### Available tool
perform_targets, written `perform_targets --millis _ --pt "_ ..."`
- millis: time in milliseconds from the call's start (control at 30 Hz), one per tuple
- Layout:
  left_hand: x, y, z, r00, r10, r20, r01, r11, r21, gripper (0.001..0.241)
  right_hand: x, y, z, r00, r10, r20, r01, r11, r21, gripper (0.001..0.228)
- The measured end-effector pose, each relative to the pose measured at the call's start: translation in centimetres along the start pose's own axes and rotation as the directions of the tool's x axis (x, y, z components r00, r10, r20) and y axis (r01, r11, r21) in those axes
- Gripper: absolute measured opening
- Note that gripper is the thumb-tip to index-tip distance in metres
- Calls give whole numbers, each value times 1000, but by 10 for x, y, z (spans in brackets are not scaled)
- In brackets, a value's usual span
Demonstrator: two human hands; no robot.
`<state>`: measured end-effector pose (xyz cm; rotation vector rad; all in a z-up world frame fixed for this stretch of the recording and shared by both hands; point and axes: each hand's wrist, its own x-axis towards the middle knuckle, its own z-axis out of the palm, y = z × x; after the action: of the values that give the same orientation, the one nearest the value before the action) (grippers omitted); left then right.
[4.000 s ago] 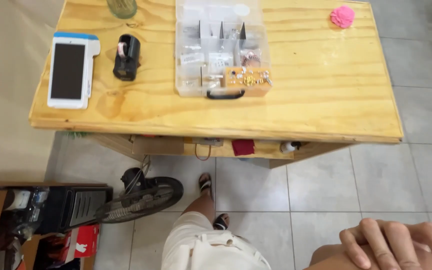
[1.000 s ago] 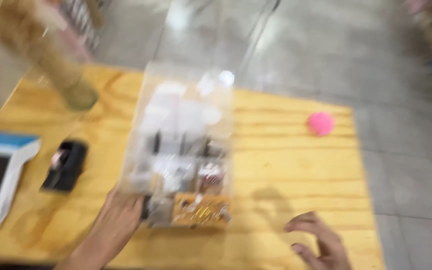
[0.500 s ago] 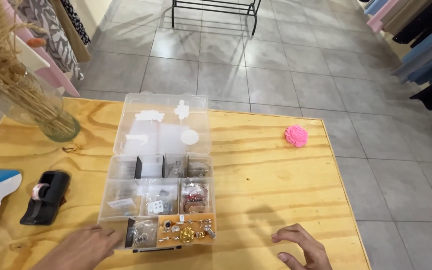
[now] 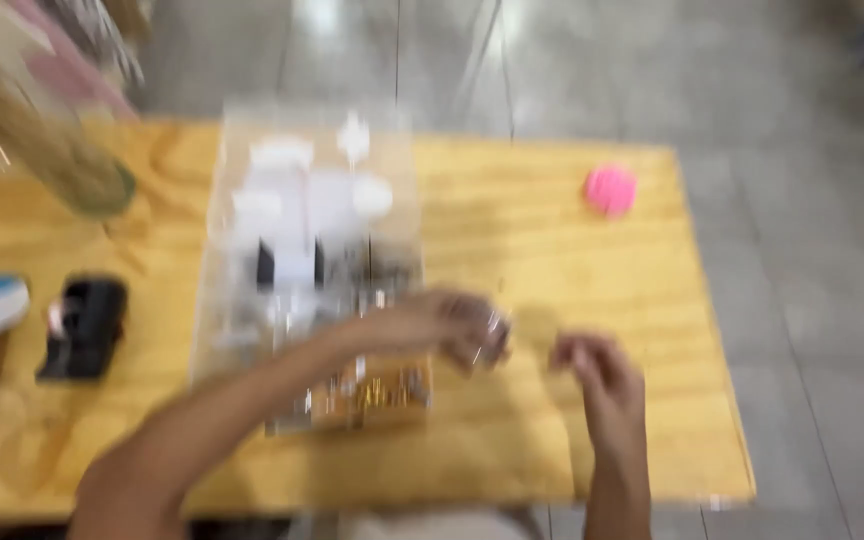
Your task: The person walks to a table, opens a plastic organizer, sorts through small bags of jewelry components, and arranges individual gold-colored charms into specific compartments before closing the box and putting it away.
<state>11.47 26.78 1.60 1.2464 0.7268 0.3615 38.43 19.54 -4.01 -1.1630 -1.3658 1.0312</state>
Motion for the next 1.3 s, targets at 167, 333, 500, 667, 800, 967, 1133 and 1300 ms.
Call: perform_targets --millis 167,333,500,667,800,967,1133,1300 --pt "54 -22 -2 973 -17 231 68 975 -211 37 7 36 14 992 121 -24 -114 973 202 26" --pt "57 -12 3 953 -35 302 109 967 -232 42 -6 52 13 993 113 -35 -103 970 220 23" --pt "68 -37 -7 965 -75 250 117 981 -157 25 -8 63 8 991 128 -43 -119 978 172 22" --pt "67 -48 -19 977 -36 212 57 994 -93 17 6 49 13 988 154 13 -154 985 71 31" --pt "41 -24 -31 988 -154 23 147 970 193 29 38 54 -1 982 131 135 -101 973 -208 24" --pt "11 3 -32 950 -311 2 306 937 167 44 85 52 20 967 162 199 -110 963 -247 13" --pt "7 -1 -35 942 -335 28 336 942 -8 40 110 97 32 961 -13 275 130 901 -414 5" --pt "11 -2 -41 961 -267 68 269 963 -28 40 106 78 41 976 -60 207 150 878 -453 30"
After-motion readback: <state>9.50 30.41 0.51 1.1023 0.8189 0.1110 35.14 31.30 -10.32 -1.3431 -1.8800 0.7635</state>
